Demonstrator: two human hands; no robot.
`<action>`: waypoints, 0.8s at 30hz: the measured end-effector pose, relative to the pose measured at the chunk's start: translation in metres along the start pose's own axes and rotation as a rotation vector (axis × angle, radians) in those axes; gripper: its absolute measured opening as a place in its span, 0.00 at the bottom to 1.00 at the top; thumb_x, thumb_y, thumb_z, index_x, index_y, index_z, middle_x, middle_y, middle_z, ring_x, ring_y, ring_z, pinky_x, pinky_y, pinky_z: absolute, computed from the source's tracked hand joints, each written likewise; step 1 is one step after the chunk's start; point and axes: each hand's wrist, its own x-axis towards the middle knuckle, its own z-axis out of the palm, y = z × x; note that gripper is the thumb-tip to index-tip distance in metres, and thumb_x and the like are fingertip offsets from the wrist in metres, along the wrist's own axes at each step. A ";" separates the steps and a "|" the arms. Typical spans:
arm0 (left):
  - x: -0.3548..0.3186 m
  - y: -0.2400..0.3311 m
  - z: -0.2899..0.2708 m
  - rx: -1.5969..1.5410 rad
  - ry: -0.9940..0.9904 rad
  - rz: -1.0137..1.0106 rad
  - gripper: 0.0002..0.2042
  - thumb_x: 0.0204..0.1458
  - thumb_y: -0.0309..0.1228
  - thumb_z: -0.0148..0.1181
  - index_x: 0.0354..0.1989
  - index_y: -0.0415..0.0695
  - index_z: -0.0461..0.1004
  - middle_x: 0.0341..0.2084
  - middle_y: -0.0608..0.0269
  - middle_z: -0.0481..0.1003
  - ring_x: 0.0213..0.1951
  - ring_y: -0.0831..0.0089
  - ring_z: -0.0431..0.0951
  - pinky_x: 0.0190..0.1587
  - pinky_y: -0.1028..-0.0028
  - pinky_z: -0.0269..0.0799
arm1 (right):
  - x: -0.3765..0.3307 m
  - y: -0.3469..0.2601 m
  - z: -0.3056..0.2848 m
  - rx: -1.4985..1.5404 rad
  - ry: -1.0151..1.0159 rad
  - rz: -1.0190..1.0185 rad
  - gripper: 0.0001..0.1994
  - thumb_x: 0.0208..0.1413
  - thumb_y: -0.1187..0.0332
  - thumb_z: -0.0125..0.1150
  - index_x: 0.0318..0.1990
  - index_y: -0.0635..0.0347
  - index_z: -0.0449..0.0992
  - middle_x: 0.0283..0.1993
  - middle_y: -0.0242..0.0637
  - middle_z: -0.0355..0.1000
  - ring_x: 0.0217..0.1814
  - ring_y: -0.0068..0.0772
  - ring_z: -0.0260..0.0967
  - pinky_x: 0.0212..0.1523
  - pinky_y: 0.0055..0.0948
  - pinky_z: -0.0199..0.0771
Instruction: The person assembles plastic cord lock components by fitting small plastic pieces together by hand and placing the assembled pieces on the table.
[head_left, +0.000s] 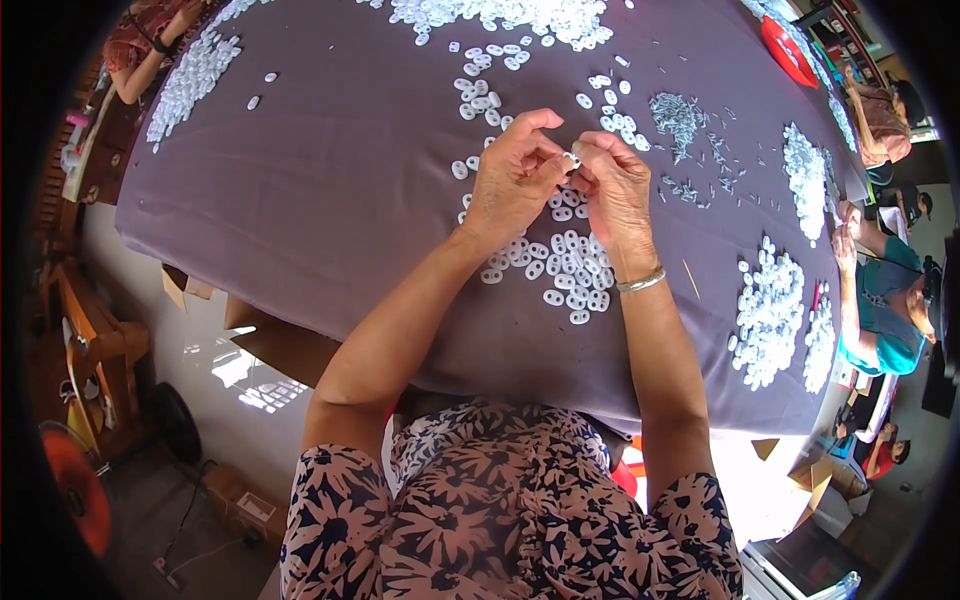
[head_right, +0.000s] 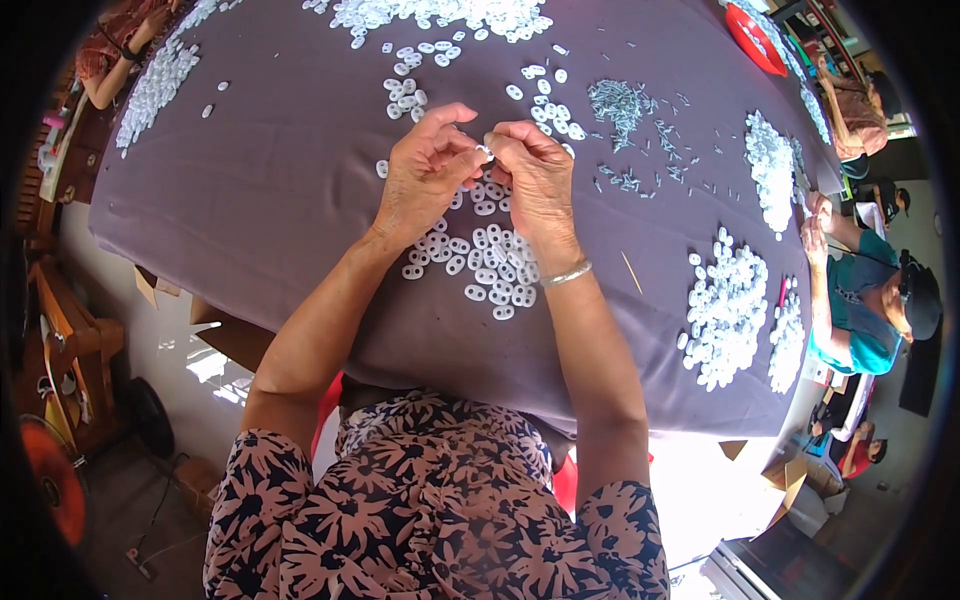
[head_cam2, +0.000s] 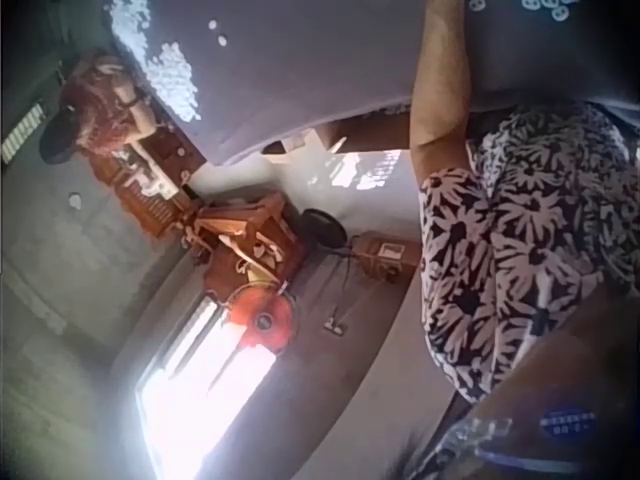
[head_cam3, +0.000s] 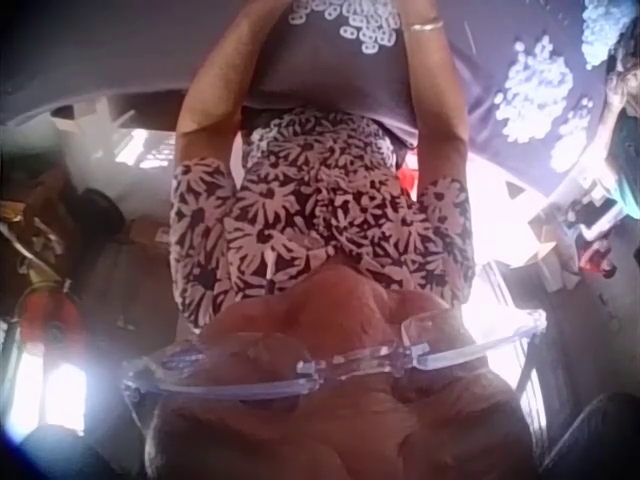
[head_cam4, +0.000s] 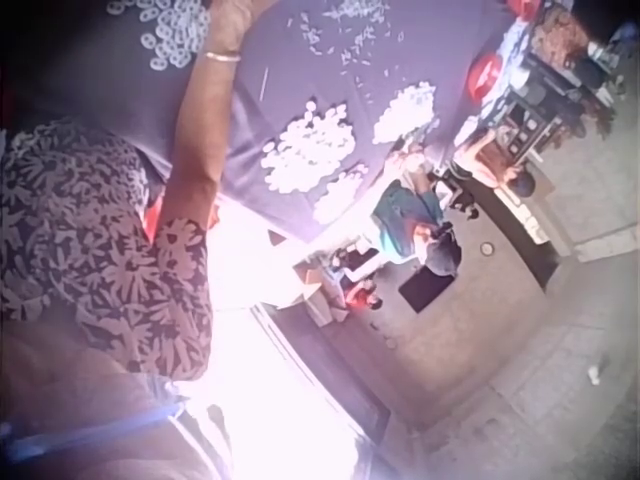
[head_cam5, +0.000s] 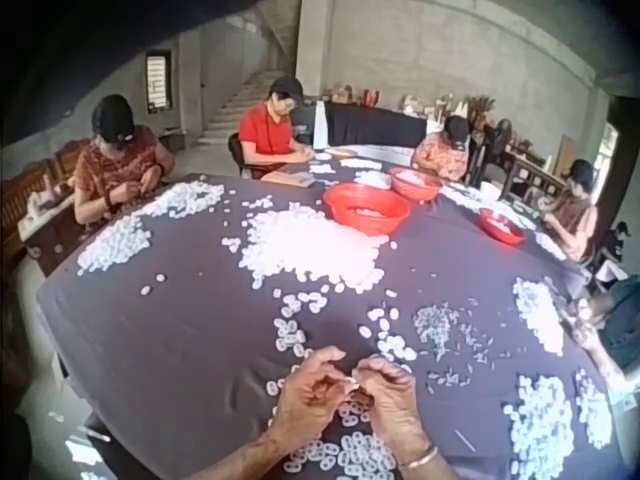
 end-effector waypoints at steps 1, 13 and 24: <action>0.000 0.000 0.001 -0.007 0.000 0.001 0.18 0.52 0.21 0.58 0.52 0.40 0.65 0.29 0.68 0.74 0.31 0.84 0.74 0.32 0.82 0.73 | 0.000 0.000 0.000 0.000 0.001 0.001 0.03 0.51 0.77 0.59 0.32 0.60 0.76 0.25 0.22 0.65 0.24 0.13 0.57 0.24 0.19 0.58; -0.001 0.001 0.003 0.000 0.015 -0.019 0.20 0.52 0.20 0.57 0.54 0.38 0.62 0.30 0.66 0.73 0.30 0.82 0.74 0.31 0.81 0.73 | 0.000 0.004 -0.002 0.020 -0.005 -0.070 0.02 0.51 0.77 0.60 0.32 0.61 0.77 0.22 0.21 0.62 0.23 0.13 0.56 0.24 0.19 0.56; 0.000 0.002 0.005 -0.005 0.036 0.008 0.18 0.52 0.18 0.54 0.52 0.37 0.61 0.26 0.65 0.73 0.27 0.84 0.73 0.28 0.83 0.71 | -0.002 0.002 -0.001 -0.045 -0.008 -0.081 0.01 0.51 0.77 0.60 0.30 0.60 0.76 0.25 0.22 0.66 0.25 0.12 0.57 0.23 0.17 0.54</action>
